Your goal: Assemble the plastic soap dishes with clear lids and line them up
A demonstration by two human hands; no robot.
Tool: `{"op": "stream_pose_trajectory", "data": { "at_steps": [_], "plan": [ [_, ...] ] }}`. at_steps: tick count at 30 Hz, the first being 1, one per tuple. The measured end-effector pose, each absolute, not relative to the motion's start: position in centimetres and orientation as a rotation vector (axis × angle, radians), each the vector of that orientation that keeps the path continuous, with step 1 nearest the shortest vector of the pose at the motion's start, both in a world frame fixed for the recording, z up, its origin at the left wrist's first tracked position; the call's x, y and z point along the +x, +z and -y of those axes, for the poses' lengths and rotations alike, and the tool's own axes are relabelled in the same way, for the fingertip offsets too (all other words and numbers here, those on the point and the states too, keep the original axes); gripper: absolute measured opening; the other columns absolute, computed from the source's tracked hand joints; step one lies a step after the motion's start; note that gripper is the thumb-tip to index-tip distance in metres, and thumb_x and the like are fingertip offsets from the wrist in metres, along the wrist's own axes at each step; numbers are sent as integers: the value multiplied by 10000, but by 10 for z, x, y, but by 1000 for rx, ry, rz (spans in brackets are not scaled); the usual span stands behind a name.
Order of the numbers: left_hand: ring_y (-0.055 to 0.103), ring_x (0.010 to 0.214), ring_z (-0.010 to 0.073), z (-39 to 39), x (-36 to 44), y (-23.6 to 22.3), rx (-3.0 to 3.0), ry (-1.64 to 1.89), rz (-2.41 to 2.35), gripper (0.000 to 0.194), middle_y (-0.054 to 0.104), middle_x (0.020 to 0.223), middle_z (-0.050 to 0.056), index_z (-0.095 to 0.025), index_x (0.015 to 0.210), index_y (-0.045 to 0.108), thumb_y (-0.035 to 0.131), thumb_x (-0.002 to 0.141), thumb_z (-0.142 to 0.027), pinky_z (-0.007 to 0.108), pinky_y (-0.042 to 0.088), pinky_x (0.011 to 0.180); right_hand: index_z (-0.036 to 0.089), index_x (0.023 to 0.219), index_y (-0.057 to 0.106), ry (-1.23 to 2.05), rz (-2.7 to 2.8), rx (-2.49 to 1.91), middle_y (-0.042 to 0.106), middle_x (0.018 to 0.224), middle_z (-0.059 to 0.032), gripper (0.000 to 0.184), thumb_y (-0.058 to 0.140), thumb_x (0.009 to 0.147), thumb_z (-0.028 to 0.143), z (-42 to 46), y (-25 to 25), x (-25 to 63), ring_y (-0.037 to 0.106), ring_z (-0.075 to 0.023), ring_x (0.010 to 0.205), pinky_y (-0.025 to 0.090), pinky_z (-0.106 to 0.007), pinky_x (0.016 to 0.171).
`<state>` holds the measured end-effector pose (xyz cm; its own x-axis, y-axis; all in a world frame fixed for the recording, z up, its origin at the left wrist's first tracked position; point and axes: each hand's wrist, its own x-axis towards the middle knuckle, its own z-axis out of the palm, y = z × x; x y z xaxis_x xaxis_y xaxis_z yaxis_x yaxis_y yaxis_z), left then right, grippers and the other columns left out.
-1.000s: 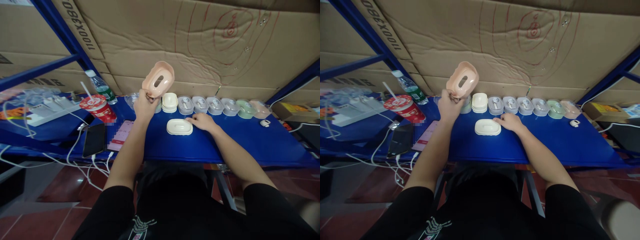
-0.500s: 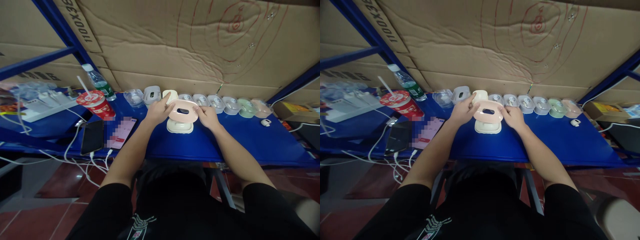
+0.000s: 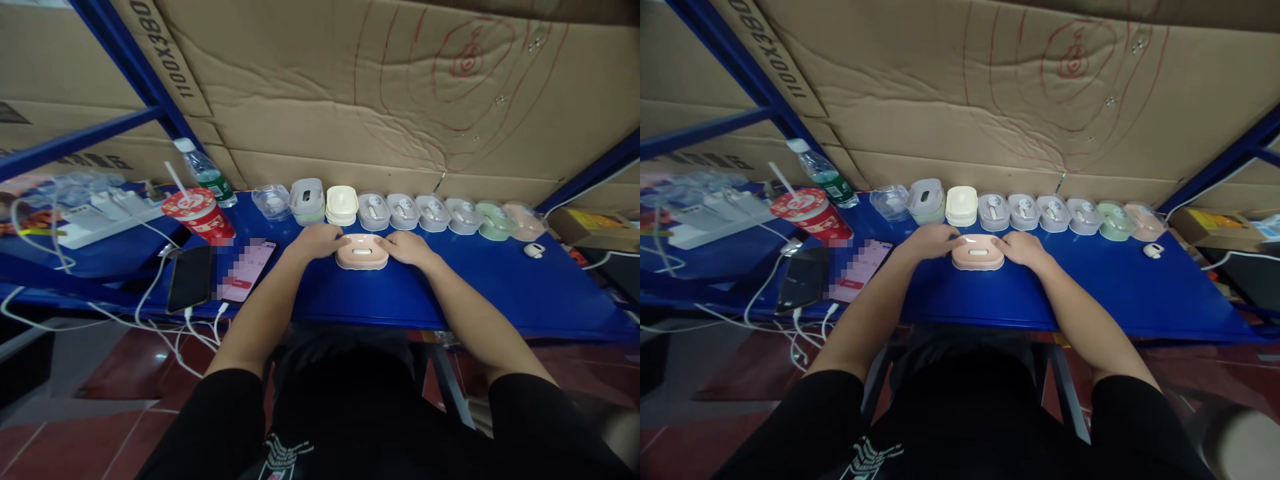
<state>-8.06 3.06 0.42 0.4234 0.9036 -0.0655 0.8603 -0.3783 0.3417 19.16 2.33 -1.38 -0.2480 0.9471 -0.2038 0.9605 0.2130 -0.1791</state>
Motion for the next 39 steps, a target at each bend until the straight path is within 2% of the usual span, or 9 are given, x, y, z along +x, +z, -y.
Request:
{"op": "stream_pose_trajectory", "data": {
  "at_steps": [6, 10, 13, 20, 25, 29, 34, 36, 39],
  "plan": [
    [721, 1246, 325, -45, -130, 18, 1887, 1180, -2271, 398, 784, 1270, 130, -243, 1275, 758, 438, 1075, -372, 460, 547, 1084, 231, 934, 782, -454, -2411, 1881, 831, 1170, -139, 835, 237, 1047, 853, -26, -16, 193, 760, -345, 1138, 499, -362, 785],
    [672, 1354, 400, -61, -163, 5, 1751, 1014, -2381, 428, 652, 1524, 183, -242, 1353, 735, 580, 955, -274, 564, 529, 1160, 225, 925, 765, -445, -2443, 1872, 826, 1185, -143, 842, 231, 1039, 866, -25, -16, 192, 756, -348, 1131, 492, -370, 777],
    [675, 1341, 429, -70, -173, -6, 1693, 842, -2366, 392, 687, 1471, 186, -241, 1256, 766, 653, 885, -299, 619, 527, 1166, 224, 914, 761, -446, -2445, 1875, 825, 1181, -143, 838, 238, 1038, 867, -25, -16, 193, 756, -339, 1120, 489, -363, 768],
    [644, 1368, 402, -66, -174, -2, 1556, 1098, -2393, 252, 661, 1448, 165, -248, 1145, 695, 710, 911, -342, 584, 500, 1193, 226, 891, 742, -448, -2453, 1874, 824, 1157, -137, 839, 236, 1029, 881, -27, -19, 195, 750, -337, 1088, 462, -362, 741],
    [600, 1414, 285, -55, -162, 15, 1614, 1505, -2349, 133, 638, 1449, 139, -246, 1118, 580, 643, 1012, -296, 461, 489, 1201, 224, 887, 749, -400, -2499, 2041, 823, 1080, -136, 745, 333, 1054, 820, -25, -15, 196, 739, -331, 1044, 457, -358, 737],
    [705, 1244, 221, -43, -130, 23, 1767, 1731, -1998, 109, 725, 1316, 86, -247, 1167, 508, 464, 1123, -337, 397, 562, 1056, 207, 1131, 760, -337, -2650, 2311, 808, 998, -121, 654, 392, 1074, 745, -22, -8, 198, 727, -305, 968, 468, -364, 772],
    [786, 966, 221, -27, -76, 11, 1822, 1439, -1585, 239, 808, 1082, 60, -287, 1274, 521, 475, 1134, -475, 374, 603, 858, 151, 1441, 635, -500, -2963, 2320, 784, 1008, -121, 857, 275, 1054, 825, -18, -6, 200, 731, -270, 922, 524, -373, 864],
    [781, 858, 206, -23, -60, 3, 1817, 1284, -1466, 310, 813, 979, 55, -287, 1314, 530, 428, 1145, -526, 359, 608, 815, 165, 1325, 694, -591, -3031, 2282, 773, 943, -107, 869, 259, 1036, 860, -17, -7, 200, 722, -259, 883, 535, -373, 858],
    [776, 797, 204, -19, -50, -2, 1802, 1142, -1422, 422, 790, 882, 43, -271, 1416, 537, 340, 1162, -545, 358, 610, 825, 198, 938, 735, -746, -2989, 2301, 724, 759, -82, 831, 293, 1006, 898, -18, -10, 198, 683, -240, 767, 528, -365, 791]
  ]
}}
